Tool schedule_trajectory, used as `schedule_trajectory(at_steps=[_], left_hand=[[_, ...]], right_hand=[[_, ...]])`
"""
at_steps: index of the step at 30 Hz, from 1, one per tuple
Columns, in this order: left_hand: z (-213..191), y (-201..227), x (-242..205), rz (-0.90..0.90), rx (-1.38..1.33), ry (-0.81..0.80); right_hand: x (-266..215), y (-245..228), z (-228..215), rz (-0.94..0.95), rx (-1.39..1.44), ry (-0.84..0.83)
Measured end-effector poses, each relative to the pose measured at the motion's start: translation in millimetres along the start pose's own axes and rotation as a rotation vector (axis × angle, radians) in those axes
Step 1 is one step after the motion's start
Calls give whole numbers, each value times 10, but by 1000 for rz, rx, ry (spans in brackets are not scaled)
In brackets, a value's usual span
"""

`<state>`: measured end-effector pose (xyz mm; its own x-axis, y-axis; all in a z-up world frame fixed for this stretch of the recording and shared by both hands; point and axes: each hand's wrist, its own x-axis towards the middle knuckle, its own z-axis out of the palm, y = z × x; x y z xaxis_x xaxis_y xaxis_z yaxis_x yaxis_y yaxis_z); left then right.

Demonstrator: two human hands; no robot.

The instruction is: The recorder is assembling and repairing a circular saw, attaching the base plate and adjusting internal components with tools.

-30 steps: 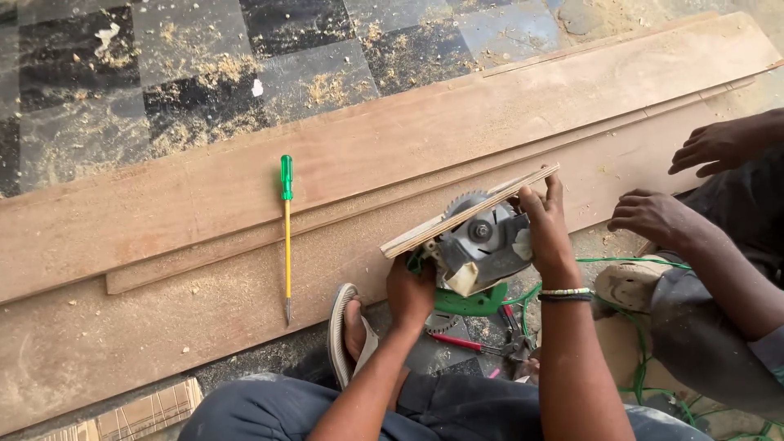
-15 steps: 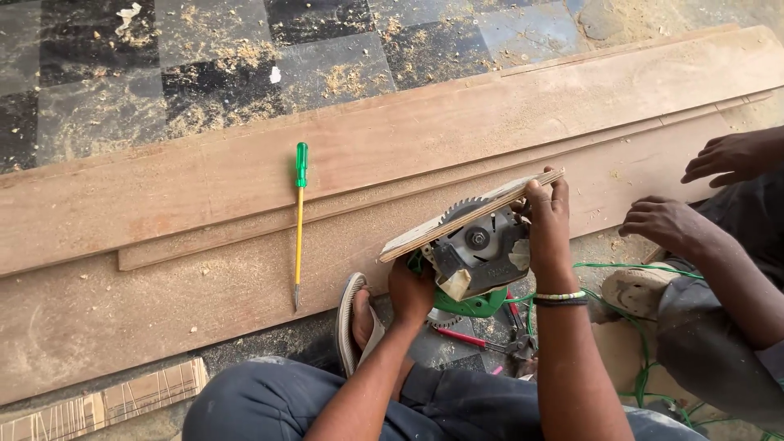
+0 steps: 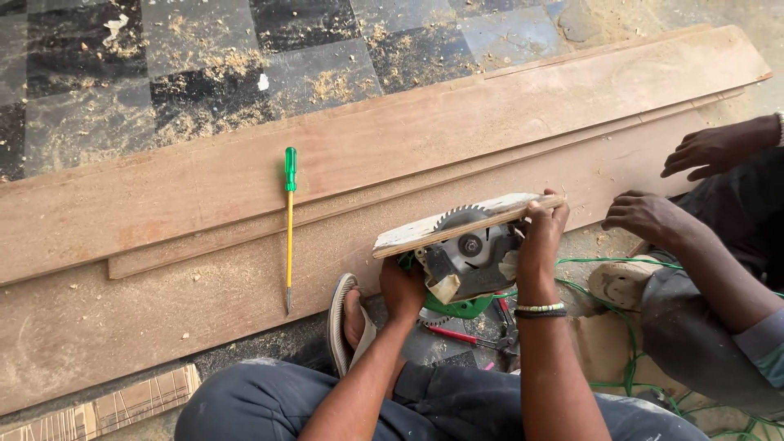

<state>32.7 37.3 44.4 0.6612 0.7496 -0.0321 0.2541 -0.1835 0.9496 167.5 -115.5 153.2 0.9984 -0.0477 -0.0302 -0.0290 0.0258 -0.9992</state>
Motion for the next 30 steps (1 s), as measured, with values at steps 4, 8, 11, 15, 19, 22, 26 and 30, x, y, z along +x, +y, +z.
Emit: schedule_trajectory(at_steps=[4, 8, 11, 15, 19, 22, 26, 30], left_hand=[[65, -204, 17, -5, -22, 34], [145, -397, 104, -4, -71, 47], [140, -400, 96, 9, -101, 55], [105, -254, 90, 23, -128, 47], [97, -207, 88, -42, -143, 18], [79, -81, 77, -60, -135, 7], [40, 102, 38, -119, -109, -12], [97, 82, -46, -84, -45, 5]], right_hand=[[-88, -5, 48, -25, 14, 19], [-92, 60, 85, -2, 101, 38], [-27, 155, 86, -10, 224, -4], [-42, 79, 124, 24, 273, -31], [-51, 141, 77, 30, 281, 10], [43, 289, 3, 3, 352, 30], [171, 412, -66, 1, 382, 26], [259, 401, -177, 71, 234, 5]])
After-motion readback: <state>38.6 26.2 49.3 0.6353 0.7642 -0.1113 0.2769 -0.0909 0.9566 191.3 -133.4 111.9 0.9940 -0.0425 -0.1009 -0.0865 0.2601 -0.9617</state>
